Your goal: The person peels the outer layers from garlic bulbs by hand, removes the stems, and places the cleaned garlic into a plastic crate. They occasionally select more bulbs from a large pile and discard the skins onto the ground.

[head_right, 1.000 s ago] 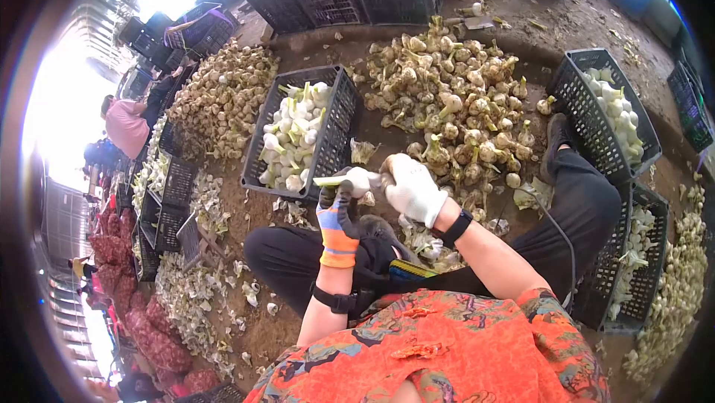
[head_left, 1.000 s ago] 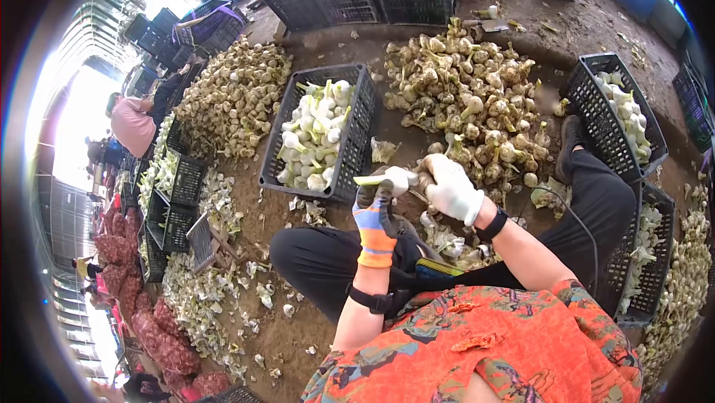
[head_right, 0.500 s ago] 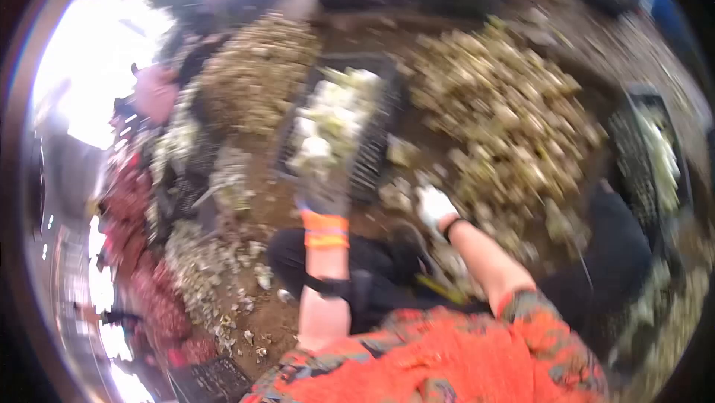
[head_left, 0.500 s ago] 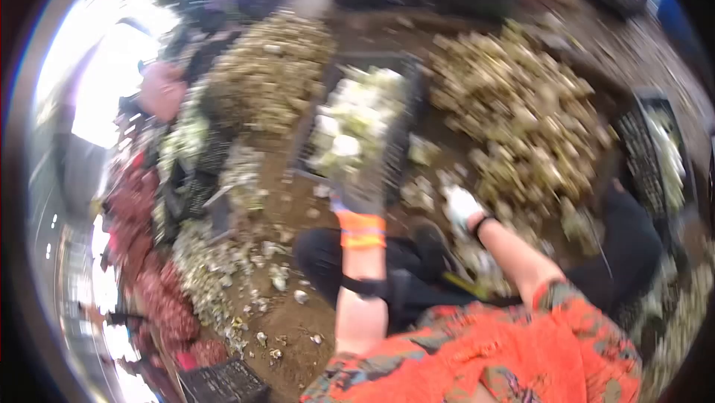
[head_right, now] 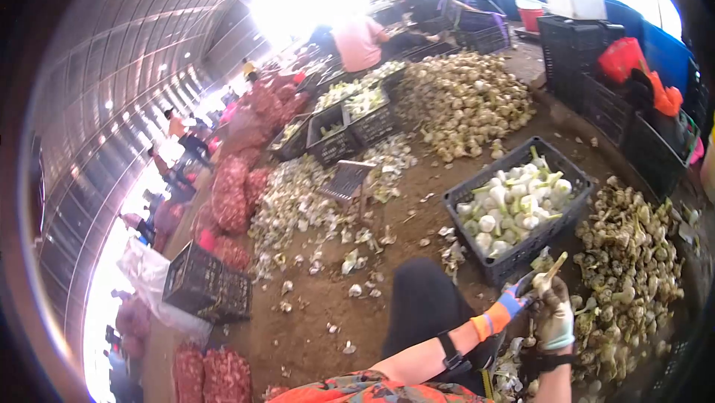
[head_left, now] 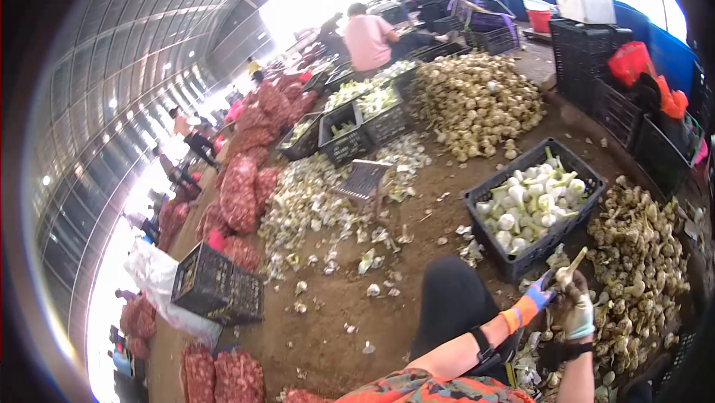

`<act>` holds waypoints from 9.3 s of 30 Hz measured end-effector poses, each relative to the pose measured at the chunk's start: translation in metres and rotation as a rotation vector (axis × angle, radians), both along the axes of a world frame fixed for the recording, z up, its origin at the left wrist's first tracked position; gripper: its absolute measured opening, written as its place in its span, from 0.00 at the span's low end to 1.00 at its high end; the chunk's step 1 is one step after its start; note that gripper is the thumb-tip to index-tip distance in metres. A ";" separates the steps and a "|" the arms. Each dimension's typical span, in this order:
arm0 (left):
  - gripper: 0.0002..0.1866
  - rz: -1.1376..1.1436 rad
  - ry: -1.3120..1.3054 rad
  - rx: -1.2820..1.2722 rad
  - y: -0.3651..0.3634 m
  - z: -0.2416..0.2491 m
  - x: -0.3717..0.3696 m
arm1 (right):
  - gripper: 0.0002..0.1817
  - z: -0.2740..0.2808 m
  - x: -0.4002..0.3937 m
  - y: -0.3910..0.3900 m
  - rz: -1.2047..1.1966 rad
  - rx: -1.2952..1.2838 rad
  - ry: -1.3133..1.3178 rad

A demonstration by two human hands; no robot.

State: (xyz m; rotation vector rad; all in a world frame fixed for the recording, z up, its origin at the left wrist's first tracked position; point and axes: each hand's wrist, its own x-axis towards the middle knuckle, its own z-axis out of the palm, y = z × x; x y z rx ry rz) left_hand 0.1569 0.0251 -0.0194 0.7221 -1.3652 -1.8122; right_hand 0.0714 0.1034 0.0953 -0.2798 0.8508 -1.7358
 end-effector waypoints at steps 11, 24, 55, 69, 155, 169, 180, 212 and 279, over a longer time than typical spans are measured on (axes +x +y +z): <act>0.31 0.023 -0.041 -0.573 0.039 0.102 0.023 | 0.17 -0.002 -0.009 0.023 -0.106 -0.049 0.465; 0.29 -0.066 0.147 -0.341 0.057 0.128 0.018 | 0.20 0.052 -0.017 0.080 0.081 -0.055 0.292; 0.30 -0.316 0.161 -0.059 0.068 0.125 0.009 | 0.12 0.038 -0.025 0.086 -0.166 0.040 0.754; 0.35 -0.185 -0.001 -0.314 0.072 0.132 0.009 | 0.15 0.045 -0.024 0.097 -0.141 0.073 0.488; 0.24 -0.157 0.174 0.660 0.025 -0.027 -0.008 | 0.11 -0.056 -0.007 0.036 -0.164 0.111 0.217; 0.26 -0.087 0.046 -0.388 0.062 0.093 0.004 | 0.08 0.036 0.002 0.074 -0.193 0.015 0.296; 0.26 -0.185 0.071 -0.502 0.074 0.116 0.006 | 0.13 0.005 -0.015 0.088 -0.172 -0.103 0.295; 0.26 -0.388 0.332 -0.018 0.070 0.088 -0.011 | 0.11 -0.021 -0.046 0.101 -0.296 0.061 0.701; 0.29 -0.392 -0.024 -0.225 0.070 0.127 0.031 | 0.05 0.065 -0.027 0.097 -0.064 0.149 1.860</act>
